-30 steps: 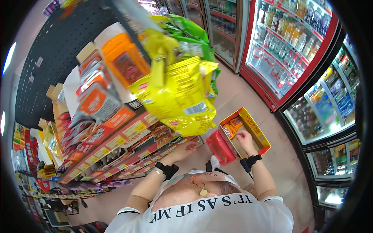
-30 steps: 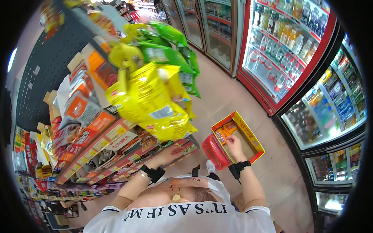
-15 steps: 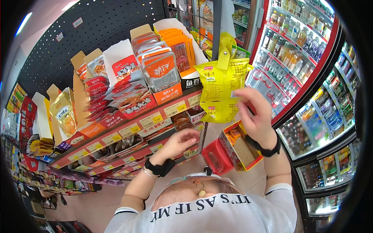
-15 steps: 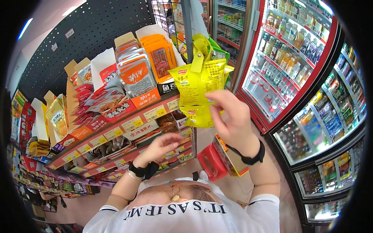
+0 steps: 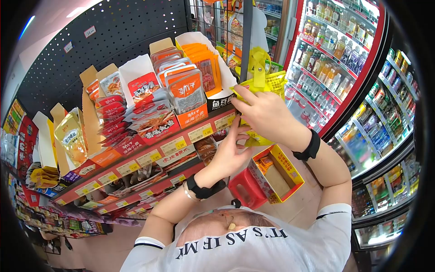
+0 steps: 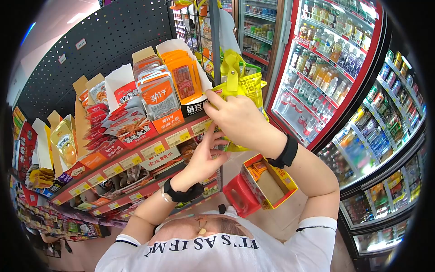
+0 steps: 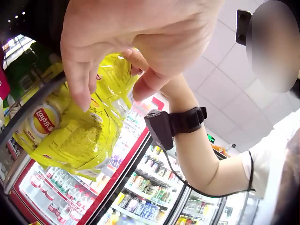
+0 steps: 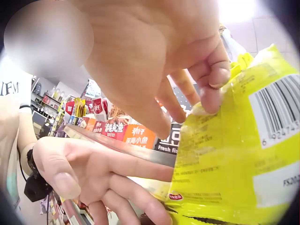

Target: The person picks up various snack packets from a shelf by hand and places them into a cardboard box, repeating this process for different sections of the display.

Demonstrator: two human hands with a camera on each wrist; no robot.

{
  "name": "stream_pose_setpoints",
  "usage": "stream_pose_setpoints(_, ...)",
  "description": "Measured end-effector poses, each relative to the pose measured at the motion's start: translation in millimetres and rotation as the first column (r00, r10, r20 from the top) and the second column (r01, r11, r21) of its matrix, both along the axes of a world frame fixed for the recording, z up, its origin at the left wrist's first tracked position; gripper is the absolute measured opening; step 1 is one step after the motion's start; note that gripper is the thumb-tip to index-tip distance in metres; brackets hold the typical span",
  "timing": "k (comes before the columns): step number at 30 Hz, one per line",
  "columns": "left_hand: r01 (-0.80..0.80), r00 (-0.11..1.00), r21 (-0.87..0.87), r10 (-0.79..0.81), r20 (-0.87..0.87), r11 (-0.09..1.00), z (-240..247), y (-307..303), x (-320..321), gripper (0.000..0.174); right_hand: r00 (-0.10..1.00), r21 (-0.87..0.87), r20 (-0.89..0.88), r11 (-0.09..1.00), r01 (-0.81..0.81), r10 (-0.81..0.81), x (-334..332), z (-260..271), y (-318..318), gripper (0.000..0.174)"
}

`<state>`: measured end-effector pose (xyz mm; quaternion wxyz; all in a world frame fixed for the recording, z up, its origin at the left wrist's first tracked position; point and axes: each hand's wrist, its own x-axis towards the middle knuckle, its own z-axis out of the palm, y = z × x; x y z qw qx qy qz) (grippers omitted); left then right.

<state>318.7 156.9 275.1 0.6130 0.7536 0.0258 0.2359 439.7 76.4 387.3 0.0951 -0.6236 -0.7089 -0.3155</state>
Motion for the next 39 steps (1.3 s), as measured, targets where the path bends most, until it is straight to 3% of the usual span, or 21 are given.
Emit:
stream_pose_setpoints(4, 0.035, 0.999, 0.022, -0.035, -0.009, 0.999, 4, -5, 23, 0.090, 0.994, 0.046, 0.107, 0.998, -0.031, 0.026, 17, -4, -8, 0.027)
stream_pose_setpoints(13, 0.054, 0.996, 0.064, -0.049, -0.070, 0.996, 2, -4, 55, 0.091, 0.993, 0.090, 0.116, 0.996, -0.005, -0.005, 52, -11, -17, 0.022)
stream_pose_setpoints(16, 0.022, 0.999, 0.084, -0.018, -0.047, 0.996, -7, -1, 59, 0.090, 0.998, 0.087, 0.056, 0.996, 0.011, -0.016, 57, -13, -8, 0.022)
stream_pose_setpoints(22, -0.062, 0.998, 0.122, 0.064, -0.015, 0.991, -12, 0, 48, 0.084, 0.953, 0.166, -0.249, 0.977, -0.135, 0.174, 54, -20, 3, 0.018)
stream_pose_setpoints(24, -0.075, 0.997, 0.131, 0.076, -0.005, 0.989, -7, 1, 39, 0.082, 0.883, 0.221, -0.364, 0.948, -0.228, 0.297, 52, -21, 4, 0.015)
stream_pose_setpoints(33, -0.031, 0.999, 0.084, 0.033, -0.025, 0.996, 10, 2, 3, 0.064, 0.842, 0.226, -0.407, 0.932, -0.282, 0.353, 33, -8, 3, 0.011)
stream_pose_setpoints(39, -0.055, 0.993, 0.013, 0.053, 0.101, 0.998, 36, 6, -21, 0.057, 0.870, 0.299, -0.316, 0.910, -0.288, 0.379, 8, 42, 29, 0.016)
